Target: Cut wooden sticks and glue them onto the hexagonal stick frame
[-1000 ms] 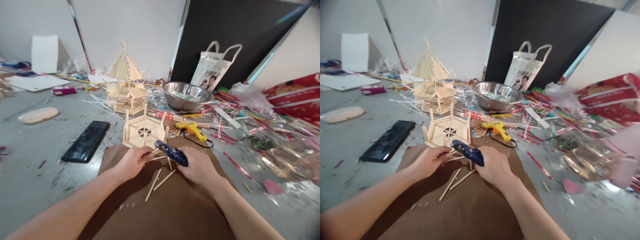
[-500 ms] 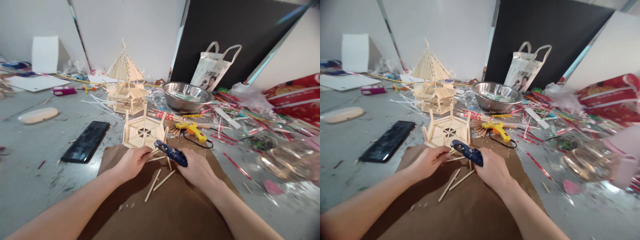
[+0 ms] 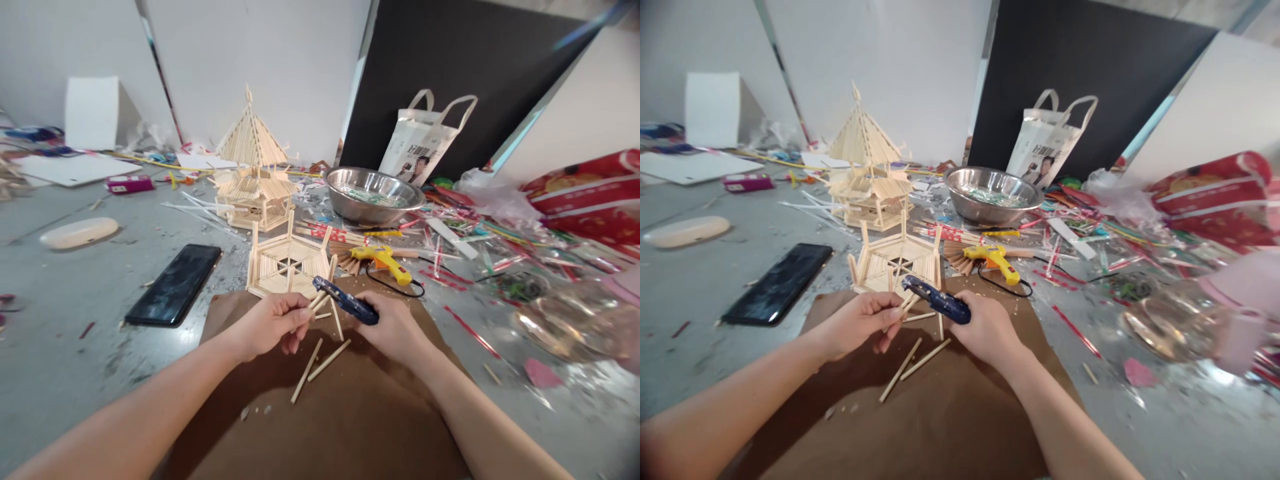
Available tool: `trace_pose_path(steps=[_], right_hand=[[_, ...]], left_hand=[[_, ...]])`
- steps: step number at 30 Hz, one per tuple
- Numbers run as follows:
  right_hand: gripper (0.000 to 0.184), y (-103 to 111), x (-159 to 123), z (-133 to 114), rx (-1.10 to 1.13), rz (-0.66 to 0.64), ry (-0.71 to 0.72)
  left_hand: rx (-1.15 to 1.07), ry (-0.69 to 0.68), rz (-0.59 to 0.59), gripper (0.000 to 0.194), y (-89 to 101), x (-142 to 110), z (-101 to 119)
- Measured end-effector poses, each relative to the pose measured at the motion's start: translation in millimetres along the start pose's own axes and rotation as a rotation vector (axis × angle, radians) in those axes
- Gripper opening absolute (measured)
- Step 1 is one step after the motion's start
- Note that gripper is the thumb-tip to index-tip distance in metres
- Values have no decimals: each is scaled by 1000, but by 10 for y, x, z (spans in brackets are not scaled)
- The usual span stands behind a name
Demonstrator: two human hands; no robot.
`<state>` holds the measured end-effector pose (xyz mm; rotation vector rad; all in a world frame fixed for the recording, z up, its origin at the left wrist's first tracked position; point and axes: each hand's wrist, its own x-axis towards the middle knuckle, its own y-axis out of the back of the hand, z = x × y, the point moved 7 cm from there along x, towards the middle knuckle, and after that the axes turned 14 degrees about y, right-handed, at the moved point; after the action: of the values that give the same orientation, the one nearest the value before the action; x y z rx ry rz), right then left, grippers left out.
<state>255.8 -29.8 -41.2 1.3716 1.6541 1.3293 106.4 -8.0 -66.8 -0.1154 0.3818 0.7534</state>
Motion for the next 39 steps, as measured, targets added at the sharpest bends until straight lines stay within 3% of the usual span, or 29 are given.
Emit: trace_pose_path(steps=[2, 4, 7, 9, 11, 16, 19, 22, 26, 29, 39], right_hand=[[23, 4, 20, -19, 25, 7, 32], [26, 26, 29, -9, -22, 25, 49], [32, 137, 18, 96, -119, 144, 26], [29, 222, -12, 240, -31, 257, -47], [25, 286, -58, 397, 196, 379, -145], [20, 307, -134, 482, 932, 631, -244], [14, 210, -90, 354, 1287, 626, -202], [13, 100, -38, 223, 1493, 591, -163], [17, -19, 4, 64, 1625, 506, -152], [24, -42, 9, -4, 1644, 466, -140], [34, 4, -4, 109, 1619, 561, -169]], left_hand=[[-24, 6, -31, 22, 7, -2, -3], [70, 20, 12, 22, 49, 2, -22], [434, -43, 235, 22, 175, -18, 7], [637, -125, 358, 22, 219, -51, 59], [692, -172, 383, 23, 220, -72, 86], [580, -175, 293, 27, 137, -82, 116], [453, -178, 176, 24, 12, -89, 137], [448, -204, 64, 23, -152, -107, 168], [569, -324, -2, 19, -331, -167, 256], [601, -317, -84, 19, -417, -190, 259], [575, -302, -96, 22, -404, -211, 290]])
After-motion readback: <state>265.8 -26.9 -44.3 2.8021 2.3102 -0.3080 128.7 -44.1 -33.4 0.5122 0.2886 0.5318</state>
